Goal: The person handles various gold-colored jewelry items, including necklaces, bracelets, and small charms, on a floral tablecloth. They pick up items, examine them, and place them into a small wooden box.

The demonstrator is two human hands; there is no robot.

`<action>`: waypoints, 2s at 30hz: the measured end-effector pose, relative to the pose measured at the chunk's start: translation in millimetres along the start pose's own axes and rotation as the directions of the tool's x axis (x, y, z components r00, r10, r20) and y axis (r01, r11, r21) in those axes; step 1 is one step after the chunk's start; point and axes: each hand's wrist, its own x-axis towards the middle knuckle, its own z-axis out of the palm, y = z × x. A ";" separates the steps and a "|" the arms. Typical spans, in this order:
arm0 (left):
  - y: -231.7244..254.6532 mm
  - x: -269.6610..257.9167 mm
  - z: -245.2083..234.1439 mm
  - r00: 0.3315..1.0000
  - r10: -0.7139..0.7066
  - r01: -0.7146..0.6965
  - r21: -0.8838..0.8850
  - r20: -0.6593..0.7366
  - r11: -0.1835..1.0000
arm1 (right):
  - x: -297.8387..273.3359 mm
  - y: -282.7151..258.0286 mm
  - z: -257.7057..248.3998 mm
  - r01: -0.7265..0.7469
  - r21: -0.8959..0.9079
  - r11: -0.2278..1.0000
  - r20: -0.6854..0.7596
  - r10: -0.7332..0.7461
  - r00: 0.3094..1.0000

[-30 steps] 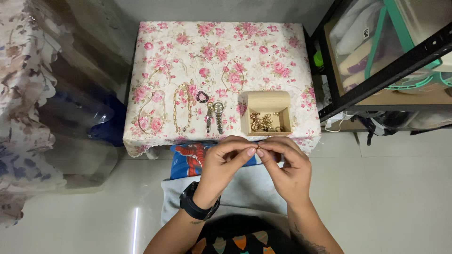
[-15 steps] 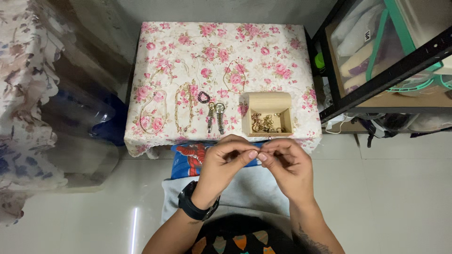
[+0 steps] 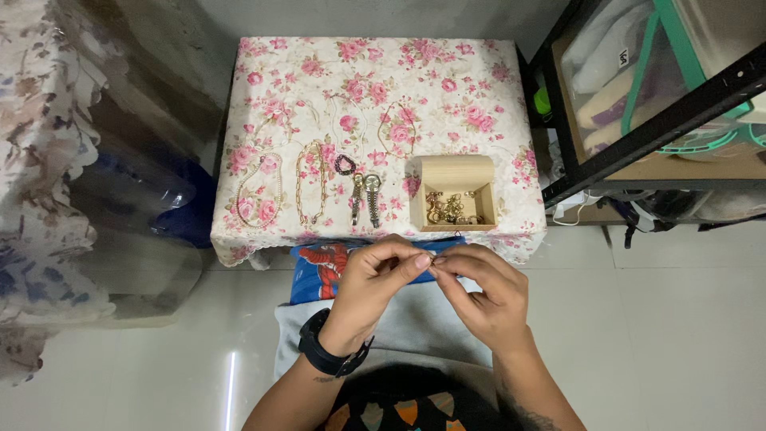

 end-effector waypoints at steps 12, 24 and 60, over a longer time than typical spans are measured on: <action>6.5 -2.3 -3.0 0.989 0.137 -0.148 0.309 0.059 0.939 | -2.2 -1.9 -8.0 -0.108 0.159 0.981 0.022 0.106 0.994; 24.0 -4.2 -5.7 0.968 0.201 -0.247 0.444 0.149 0.862 | 1.9 -14.1 -10.6 -0.125 0.045 0.991 0.015 0.124 0.992; 24.9 -6.9 -2.7 0.982 0.163 -0.188 0.421 0.096 0.887 | 13.5 -24.6 -18.3 -0.243 -0.068 0.968 0.145 0.251 0.957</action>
